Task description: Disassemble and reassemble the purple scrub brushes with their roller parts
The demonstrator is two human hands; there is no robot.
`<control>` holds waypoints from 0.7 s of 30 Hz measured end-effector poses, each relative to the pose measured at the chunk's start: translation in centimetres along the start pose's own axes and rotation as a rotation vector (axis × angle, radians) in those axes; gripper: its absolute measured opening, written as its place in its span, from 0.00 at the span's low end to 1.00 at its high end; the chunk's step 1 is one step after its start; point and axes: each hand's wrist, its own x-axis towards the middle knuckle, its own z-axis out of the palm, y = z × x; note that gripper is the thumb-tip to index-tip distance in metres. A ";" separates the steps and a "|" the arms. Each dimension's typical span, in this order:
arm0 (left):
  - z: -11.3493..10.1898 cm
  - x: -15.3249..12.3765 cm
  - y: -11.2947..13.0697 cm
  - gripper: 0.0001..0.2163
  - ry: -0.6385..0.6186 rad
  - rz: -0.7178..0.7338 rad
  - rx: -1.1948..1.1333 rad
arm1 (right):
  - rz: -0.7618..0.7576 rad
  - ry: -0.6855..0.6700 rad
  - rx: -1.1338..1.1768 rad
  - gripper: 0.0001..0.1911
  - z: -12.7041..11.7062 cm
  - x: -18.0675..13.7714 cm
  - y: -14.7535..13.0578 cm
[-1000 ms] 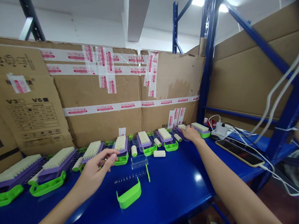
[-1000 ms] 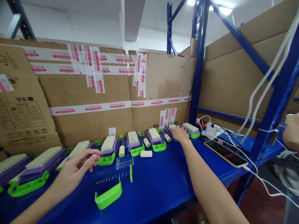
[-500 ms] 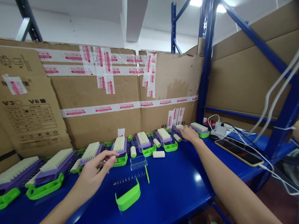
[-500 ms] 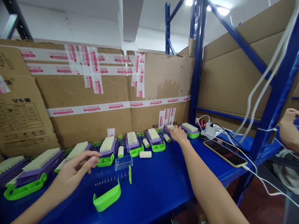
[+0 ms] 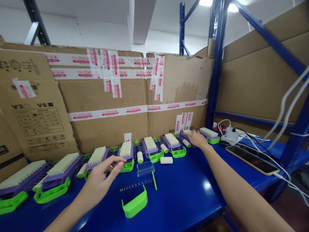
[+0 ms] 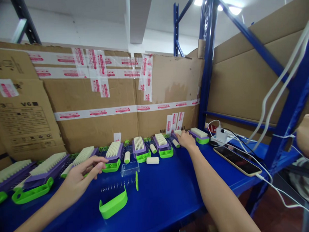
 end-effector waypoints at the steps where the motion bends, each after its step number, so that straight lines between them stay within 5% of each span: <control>1: 0.0 0.0 0.0 0.19 0.001 -0.001 -0.002 | 0.001 0.002 -0.003 0.33 0.0 0.0 0.0; 21: 0.0 -0.1 0.3 0.16 -0.008 0.105 0.151 | -0.092 0.186 -0.125 0.26 -0.9 -2.0 -2.8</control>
